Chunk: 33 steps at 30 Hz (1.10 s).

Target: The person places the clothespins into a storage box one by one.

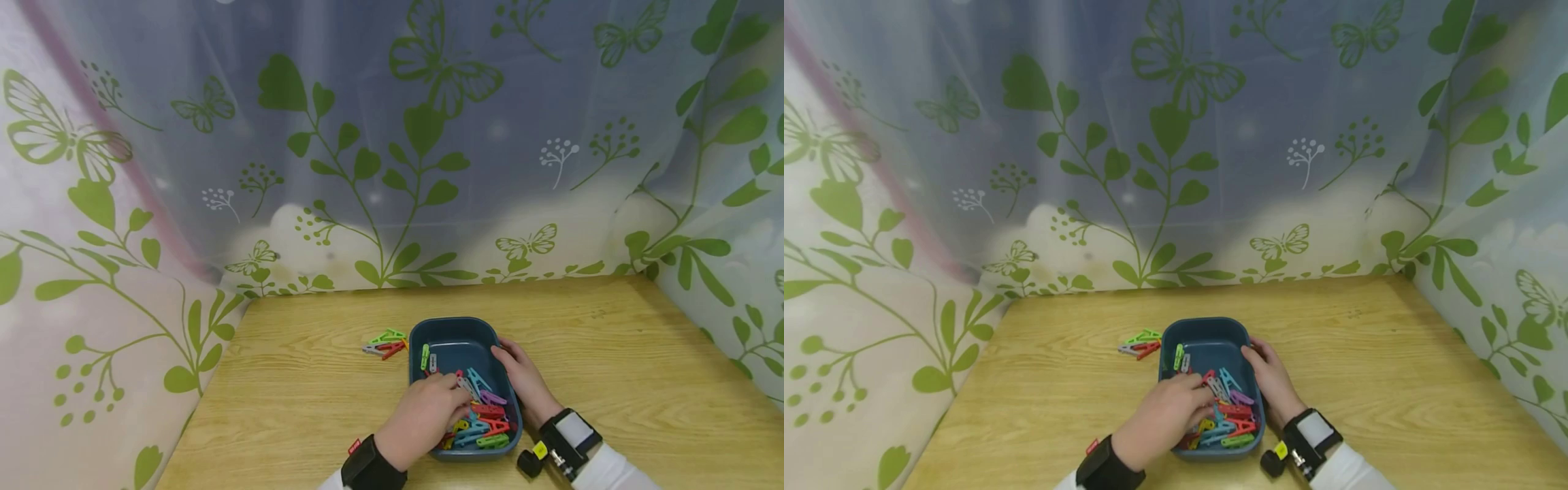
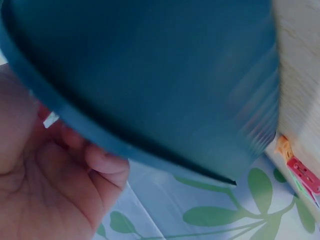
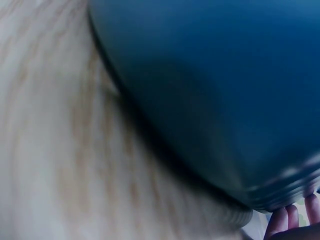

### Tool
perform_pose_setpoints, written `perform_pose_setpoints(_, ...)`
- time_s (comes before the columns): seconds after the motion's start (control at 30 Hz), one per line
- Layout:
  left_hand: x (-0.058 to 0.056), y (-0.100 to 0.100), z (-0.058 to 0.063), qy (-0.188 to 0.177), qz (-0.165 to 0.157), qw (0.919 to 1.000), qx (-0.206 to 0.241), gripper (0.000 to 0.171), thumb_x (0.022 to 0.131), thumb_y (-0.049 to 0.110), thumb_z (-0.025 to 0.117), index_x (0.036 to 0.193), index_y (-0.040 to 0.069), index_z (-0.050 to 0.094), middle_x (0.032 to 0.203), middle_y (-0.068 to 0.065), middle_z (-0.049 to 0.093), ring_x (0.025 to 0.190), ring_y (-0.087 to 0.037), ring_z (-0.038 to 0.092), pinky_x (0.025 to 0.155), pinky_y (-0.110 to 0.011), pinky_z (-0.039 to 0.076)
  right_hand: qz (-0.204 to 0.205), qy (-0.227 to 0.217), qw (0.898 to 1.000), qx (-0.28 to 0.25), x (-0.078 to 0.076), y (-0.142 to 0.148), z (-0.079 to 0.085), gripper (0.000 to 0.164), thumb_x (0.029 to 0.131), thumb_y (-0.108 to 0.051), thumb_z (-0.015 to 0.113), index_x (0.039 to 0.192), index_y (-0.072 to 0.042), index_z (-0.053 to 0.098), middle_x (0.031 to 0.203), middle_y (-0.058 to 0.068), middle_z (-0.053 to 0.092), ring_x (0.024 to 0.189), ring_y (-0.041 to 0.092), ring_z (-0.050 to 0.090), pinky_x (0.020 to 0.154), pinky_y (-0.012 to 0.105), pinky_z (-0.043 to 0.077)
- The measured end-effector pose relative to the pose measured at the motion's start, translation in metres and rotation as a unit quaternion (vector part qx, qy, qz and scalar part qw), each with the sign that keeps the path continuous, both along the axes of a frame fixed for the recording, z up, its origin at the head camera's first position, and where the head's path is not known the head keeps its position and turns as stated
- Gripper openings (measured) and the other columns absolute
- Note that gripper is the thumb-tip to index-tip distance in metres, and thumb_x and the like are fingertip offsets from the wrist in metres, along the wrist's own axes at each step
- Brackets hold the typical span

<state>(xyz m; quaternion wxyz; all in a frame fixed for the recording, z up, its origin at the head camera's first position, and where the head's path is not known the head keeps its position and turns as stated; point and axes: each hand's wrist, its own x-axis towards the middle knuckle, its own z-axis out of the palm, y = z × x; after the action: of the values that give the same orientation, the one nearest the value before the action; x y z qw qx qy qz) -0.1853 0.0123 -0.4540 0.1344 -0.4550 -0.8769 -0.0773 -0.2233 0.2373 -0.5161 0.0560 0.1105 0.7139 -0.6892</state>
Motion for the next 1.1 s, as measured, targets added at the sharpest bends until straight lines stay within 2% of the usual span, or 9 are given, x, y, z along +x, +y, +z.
perform_pose_setpoints(0.13, -0.003, -0.004, 0.005, 0.017, -0.018, 0.9994, 0.024, 0.008, 0.100, 0.031, 0.069, 0.098, 0.023, 0.072, 0.086, 0.010, 0.059, 0.072, -0.002, 0.052, 0.067, -0.016, 0.042, 0.001, -0.001, 1.000, 0.003, -0.001, 0.000, 0.001, 0.069, 0.108, -0.046, 0.048, 0.160, -0.007, 0.024, 0.162, 0.022, 0.034, 0.142, 0.038, 0.044, 0.114, 0.050, 0.040)
perform_pose_setpoints(0.27, -0.008, -0.011, 0.012, 0.021, -0.008, 0.9979, 0.061, 0.013, 0.101, 0.032, 0.067, 0.103, 0.020, 0.072, 0.085, 0.008, 0.052, 0.070, -0.003, 0.044, 0.065, -0.015, 0.037, -0.002, -0.004, 1.000, 0.005, -0.001, 0.000, 0.002, 0.069, 0.108, -0.047, 0.048, 0.159, -0.007, 0.026, 0.161, 0.021, 0.035, 0.141, 0.037, 0.045, 0.114, 0.050, 0.040)
perform_pose_setpoints(0.47, -0.021, -0.027, 0.023, 0.009, 0.053, 0.9920, 0.115, 0.014, 0.102, 0.029, 0.066, 0.107, 0.016, 0.069, 0.091, 0.003, 0.057, 0.073, -0.006, 0.048, 0.067, -0.018, 0.041, -0.007, -0.004, 1.000, 0.002, -0.002, -0.001, 0.002, 0.067, 0.108, -0.044, 0.047, 0.159, -0.006, 0.026, 0.160, 0.022, 0.036, 0.140, 0.037, 0.045, 0.115, 0.050, 0.039)
perform_pose_setpoints(0.63, -0.034, -0.039, 0.027, 0.001, 0.116, 0.9836, 0.138, 0.010, 0.100, 0.023, 0.069, 0.105, 0.015, 0.068, 0.092, 0.000, 0.061, 0.068, -0.008, 0.052, 0.060, -0.021, 0.042, -0.005, -0.006, 1.000, 0.003, -0.001, -0.001, 0.003, 0.068, 0.108, -0.044, 0.048, 0.160, -0.006, 0.025, 0.162, 0.021, 0.033, 0.143, 0.037, 0.042, 0.117, 0.052, 0.036)
perform_pose_setpoints(0.87, -0.057, -0.053, 0.020, -0.014, 0.173, 0.9740, 0.145, 0.011, 0.096, 0.018, 0.075, 0.100, 0.012, 0.068, 0.090, -0.001, 0.062, 0.063, -0.009, 0.053, 0.058, -0.023, 0.044, -0.005, -0.008, 1.000, -0.004, 0.000, -0.001, 0.003, 0.067, 0.109, -0.043, 0.047, 0.160, -0.007, 0.025, 0.162, 0.021, 0.033, 0.143, 0.037, 0.042, 0.117, 0.052, 0.036)
perform_pose_setpoints(1.1, -0.076, -0.063, 0.009, -0.046, 0.209, 0.9701, 0.115, 0.019, 0.094, 0.019, 0.077, 0.105, 0.008, 0.067, 0.097, -0.006, 0.067, 0.071, -0.015, 0.064, 0.060, -0.027, 0.050, -0.006, -0.008, 1.000, -0.008, 0.000, -0.001, 0.002, 0.067, 0.108, -0.043, 0.047, 0.160, -0.006, 0.025, 0.161, 0.022, 0.035, 0.142, 0.037, 0.044, 0.116, 0.051, 0.038)
